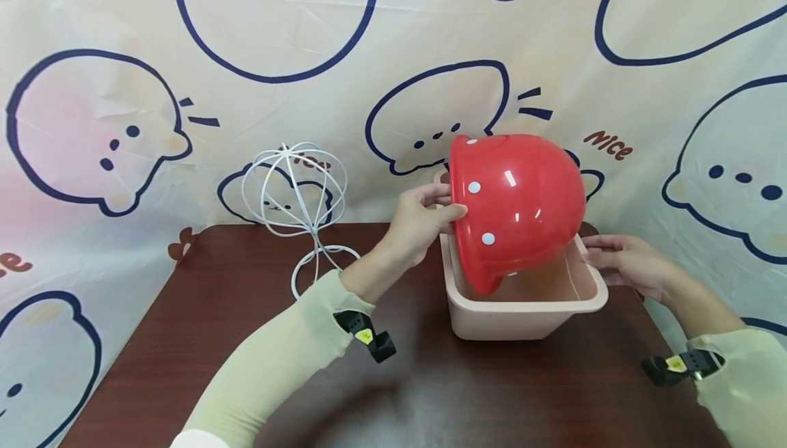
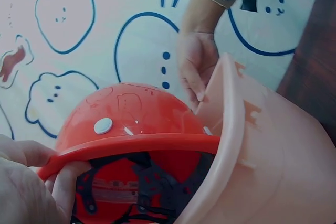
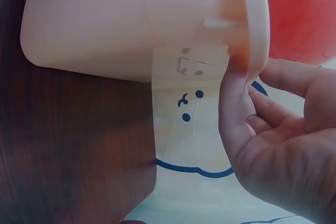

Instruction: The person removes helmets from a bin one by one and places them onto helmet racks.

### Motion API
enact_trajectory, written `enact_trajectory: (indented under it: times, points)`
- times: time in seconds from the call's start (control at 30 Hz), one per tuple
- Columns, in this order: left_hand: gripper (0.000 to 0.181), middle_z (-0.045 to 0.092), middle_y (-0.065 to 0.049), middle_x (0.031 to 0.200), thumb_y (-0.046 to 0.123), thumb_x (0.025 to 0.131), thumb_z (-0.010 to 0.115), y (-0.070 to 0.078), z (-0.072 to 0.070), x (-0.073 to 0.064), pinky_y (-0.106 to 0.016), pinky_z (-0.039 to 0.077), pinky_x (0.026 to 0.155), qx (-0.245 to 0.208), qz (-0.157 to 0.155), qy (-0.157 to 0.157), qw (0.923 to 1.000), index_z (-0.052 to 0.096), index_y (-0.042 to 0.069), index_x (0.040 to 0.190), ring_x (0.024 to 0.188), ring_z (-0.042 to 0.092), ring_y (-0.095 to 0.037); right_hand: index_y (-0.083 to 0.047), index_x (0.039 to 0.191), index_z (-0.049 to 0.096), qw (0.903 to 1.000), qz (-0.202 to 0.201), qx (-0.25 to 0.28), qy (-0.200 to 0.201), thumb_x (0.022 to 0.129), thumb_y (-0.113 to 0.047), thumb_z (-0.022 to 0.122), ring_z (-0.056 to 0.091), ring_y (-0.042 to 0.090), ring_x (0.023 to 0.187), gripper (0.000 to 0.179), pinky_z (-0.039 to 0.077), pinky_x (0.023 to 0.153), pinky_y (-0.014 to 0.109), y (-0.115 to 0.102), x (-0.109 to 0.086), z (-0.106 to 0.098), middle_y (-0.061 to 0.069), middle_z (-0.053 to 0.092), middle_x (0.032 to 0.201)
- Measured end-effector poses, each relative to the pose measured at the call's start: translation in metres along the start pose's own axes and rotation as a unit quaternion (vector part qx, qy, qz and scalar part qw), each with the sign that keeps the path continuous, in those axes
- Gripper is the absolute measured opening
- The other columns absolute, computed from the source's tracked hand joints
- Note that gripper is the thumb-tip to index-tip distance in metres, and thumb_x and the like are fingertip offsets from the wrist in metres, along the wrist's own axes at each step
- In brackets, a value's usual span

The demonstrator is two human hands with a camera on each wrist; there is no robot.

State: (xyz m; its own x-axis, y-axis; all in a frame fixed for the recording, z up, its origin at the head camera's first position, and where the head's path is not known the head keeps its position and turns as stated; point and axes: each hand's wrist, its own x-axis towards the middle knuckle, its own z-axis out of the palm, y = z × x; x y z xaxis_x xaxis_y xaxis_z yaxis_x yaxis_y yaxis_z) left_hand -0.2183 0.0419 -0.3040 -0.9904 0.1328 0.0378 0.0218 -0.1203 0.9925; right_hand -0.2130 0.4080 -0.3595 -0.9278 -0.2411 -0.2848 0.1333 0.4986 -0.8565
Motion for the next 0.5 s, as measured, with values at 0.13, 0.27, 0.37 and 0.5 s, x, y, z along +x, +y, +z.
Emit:
enact_trajectory:
  times: [0.13, 0.27, 0.37, 0.5]
  points:
    - [0.036, 0.067, -0.003, 0.104, 0.007, 0.087, 0.081, 0.0, -0.004, 0.001, -0.039, 0.062, 0.078, -0.03, 0.01, 0.0, 0.9995, 0.07, 0.01, 0.121, 0.087, 0.073, -0.018, 0.013, 0.148, 0.03, 0.9998, -0.006, -0.018, 0.004, 0.105, -0.018, 0.056, 0.071, 0.014, 0.095, 0.059, 0.062, 0.081, 0.036, -0.001, -0.001, 0.002, -0.019, 0.067, 0.108]
    - [0.036, 0.067, -0.003, 0.107, 0.008, 0.088, 0.08, -0.001, -0.008, 0.002, -0.039, 0.062, 0.08, -0.052, 0.012, 0.001, 0.9986, 0.07, 0.01, 0.122, 0.089, 0.074, -0.02, 0.013, 0.15, 0.03, 0.9983, -0.01, -0.054, 0.018, 0.105, -0.022, 0.058, 0.07, 0.012, 0.096, 0.063, 0.062, 0.082, 0.037, -0.004, -0.003, 0.006, -0.003, 0.067, 0.12]
    - [0.035, 0.068, -0.005, 0.106, 0.008, 0.088, 0.08, -0.001, -0.011, 0.003, -0.041, 0.061, 0.082, -0.07, 0.009, 0.003, 0.9975, 0.07, 0.01, 0.122, 0.089, 0.074, -0.021, 0.011, 0.15, 0.033, 0.995, -0.017, -0.092, 0.035, 0.105, -0.025, 0.057, 0.069, 0.012, 0.097, 0.063, 0.062, 0.081, 0.038, -0.006, -0.004, 0.008, 0.021, 0.06, 0.133]
    - [0.035, 0.069, -0.006, 0.107, 0.008, 0.089, 0.079, -0.003, -0.015, 0.005, -0.044, 0.061, 0.085, -0.096, 0.013, 0.004, 0.9953, 0.071, 0.008, 0.123, 0.091, 0.075, -0.023, 0.009, 0.15, 0.035, 0.9896, -0.022, -0.125, 0.067, 0.106, -0.03, 0.053, 0.068, 0.012, 0.097, 0.061, 0.062, 0.08, 0.039, -0.013, -0.005, 0.01, 0.036, 0.048, 0.141]
